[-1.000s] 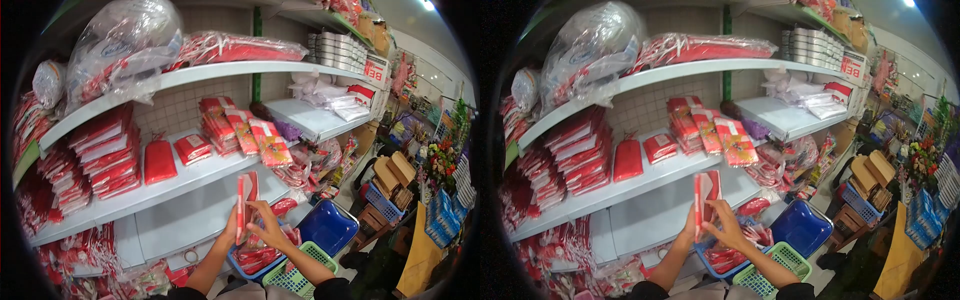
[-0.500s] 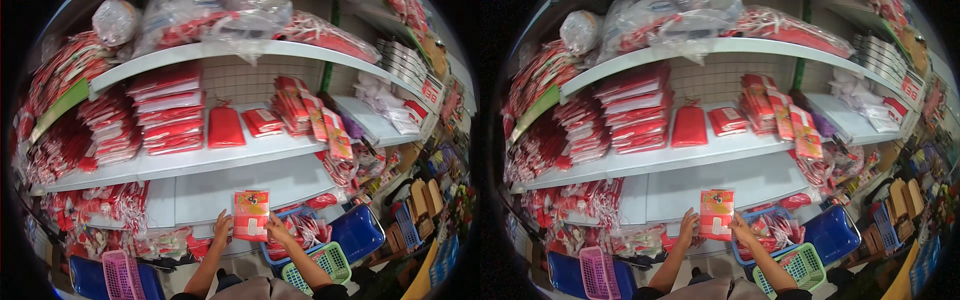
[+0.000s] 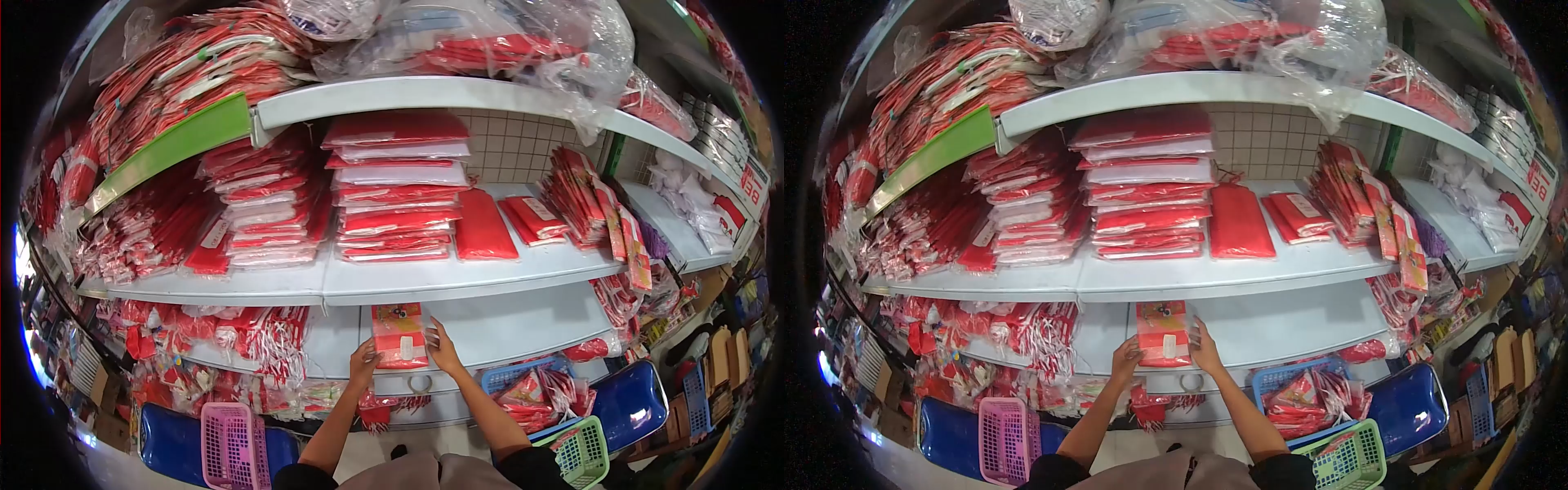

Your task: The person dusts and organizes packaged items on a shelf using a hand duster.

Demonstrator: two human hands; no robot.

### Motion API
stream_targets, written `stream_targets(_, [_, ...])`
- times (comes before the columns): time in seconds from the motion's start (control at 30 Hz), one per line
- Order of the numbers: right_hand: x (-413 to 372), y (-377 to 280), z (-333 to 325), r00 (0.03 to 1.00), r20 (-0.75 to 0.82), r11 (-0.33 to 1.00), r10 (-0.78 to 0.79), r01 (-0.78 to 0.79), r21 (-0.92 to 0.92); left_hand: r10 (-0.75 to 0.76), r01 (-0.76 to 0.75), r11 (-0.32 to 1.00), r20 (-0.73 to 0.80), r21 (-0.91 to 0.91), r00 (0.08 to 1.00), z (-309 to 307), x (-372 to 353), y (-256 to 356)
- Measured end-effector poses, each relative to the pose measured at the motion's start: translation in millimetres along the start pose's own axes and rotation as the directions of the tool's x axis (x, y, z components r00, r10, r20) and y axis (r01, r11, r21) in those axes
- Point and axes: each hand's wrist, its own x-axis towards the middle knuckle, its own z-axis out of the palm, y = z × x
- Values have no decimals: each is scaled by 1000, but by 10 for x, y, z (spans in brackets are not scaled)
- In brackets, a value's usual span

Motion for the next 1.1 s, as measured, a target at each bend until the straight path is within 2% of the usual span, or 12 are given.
stream_targets(0.07, [-17, 97, 176, 976, -24, 898, -216, 189, -397, 34, -16, 978, -85, 209, 996, -66, 59, -56])
stream_targets(0.1, [-41, 147, 254, 947, -2, 774, -320, 261, -577, 143, -125, 910, -16, 394, 990, -130, 83, -125])
stream_targets(0.17, [-162, 209, 385, 977, 189, 827, -100, 187, -529, 307, -336, 648, 169, 683, 936, -220, 113, -207])
stream_targets(0.2, [-255, 236, 470, 968, 234, 716, -87, 224, -661, 168, -256, 760, 200, 597, 965, -226, 86, -189])
stream_targets(0.23, [-344, 258, 558, 959, 277, 583, -61, 260, -770, 174, -292, 726, 244, 623, 954, -221, 83, -243])
stream_targets(0.3, [-439, 306, 684, 959, 271, 540, -86, 274, -796, 173, -362, 651, 333, 668, 927, -229, 38, -347])
stream_targets(0.33, [-450, 321, 739, 958, 267, 518, -102, 281, -808, 55, -310, 608, 351, 731, 935, -225, 2, -237])
stream_targets(0.43, [-413, 359, 801, 952, 286, 497, -107, 301, -814, 60, -322, 504, 339, 801, 939, -235, 39, -307])
stream_targets(0.73, [-38, 370, 815, 939, 344, 472, 26, 291, -832, -29, -329, 506, 397, 797, 917, -358, 390, -344])
stream_targets(0.83, [-12, 362, 815, 936, 348, 456, 52, 287, -842, -11, -316, 564, 390, 763, 921, -375, 366, -363])
stream_targets(0.93, [-56, 364, 828, 936, 352, 368, 34, 315, -875, 39, -365, 525, 407, 769, 913, -377, 320, -432])
stream_targets(1.1, [-253, 231, 751, 951, 278, 400, -132, 308, -863, 211, -442, 506, 391, 741, 896, -148, 191, -196])
